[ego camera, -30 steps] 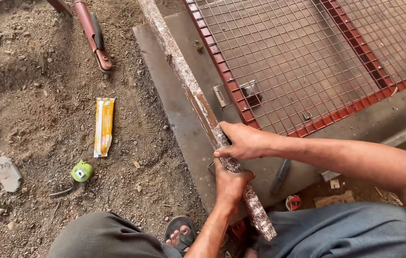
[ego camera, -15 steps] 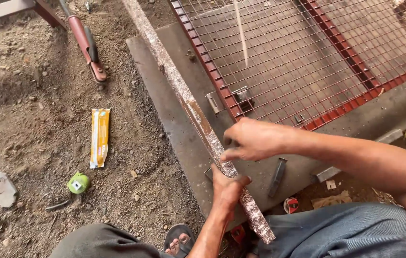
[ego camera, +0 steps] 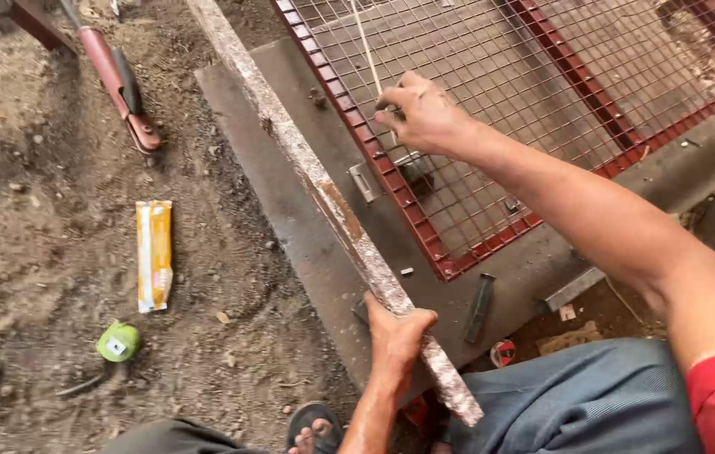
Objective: Grinding and welding a metal mesh frame in an outdoor workshop.
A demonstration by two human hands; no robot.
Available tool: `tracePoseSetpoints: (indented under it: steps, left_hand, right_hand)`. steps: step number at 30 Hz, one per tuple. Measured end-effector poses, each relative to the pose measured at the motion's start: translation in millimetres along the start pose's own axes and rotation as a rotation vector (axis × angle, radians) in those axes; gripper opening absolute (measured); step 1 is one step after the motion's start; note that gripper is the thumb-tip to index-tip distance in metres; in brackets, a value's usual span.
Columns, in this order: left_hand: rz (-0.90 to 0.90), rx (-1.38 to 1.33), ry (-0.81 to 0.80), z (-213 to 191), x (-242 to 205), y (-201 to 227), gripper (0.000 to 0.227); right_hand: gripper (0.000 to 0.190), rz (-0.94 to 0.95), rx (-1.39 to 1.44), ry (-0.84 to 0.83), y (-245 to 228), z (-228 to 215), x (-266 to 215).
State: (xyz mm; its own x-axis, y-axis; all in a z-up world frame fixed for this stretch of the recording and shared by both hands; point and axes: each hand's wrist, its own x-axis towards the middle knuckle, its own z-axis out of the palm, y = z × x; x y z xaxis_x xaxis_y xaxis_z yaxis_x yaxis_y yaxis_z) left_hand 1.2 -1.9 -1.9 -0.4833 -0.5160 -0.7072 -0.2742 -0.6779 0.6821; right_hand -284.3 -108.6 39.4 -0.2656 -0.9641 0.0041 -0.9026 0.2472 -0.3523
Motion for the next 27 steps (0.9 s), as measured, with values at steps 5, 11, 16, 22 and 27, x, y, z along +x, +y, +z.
tracePoseSetpoints:
  steps: [5,11,16,22,27]
  left_hand:
    - [-0.002,-0.039,0.002,0,-1,-5,0.073]
    - [0.088,-0.091,-0.021,0,7,-17,0.072]
    - [-0.047,-0.157,-0.004,2,13,-25,0.091]
    - [-0.135,-0.098,-0.002,5,16,-45,0.113]
    - [-0.119,-0.234,-0.125,-4,2,-9,0.063]
  right_hand:
    - [0.025,0.159,0.077,-0.067,14,10,16]
    - [0.035,0.474,0.239,-0.177,-12,-39,16]
    - [0.046,0.412,0.25,-0.154,1,-99,-78]
    - [0.045,0.804,0.105,-0.199,-1,-130,-257]
    - [0.044,1.266,0.294,0.008,-42,-88,-371]
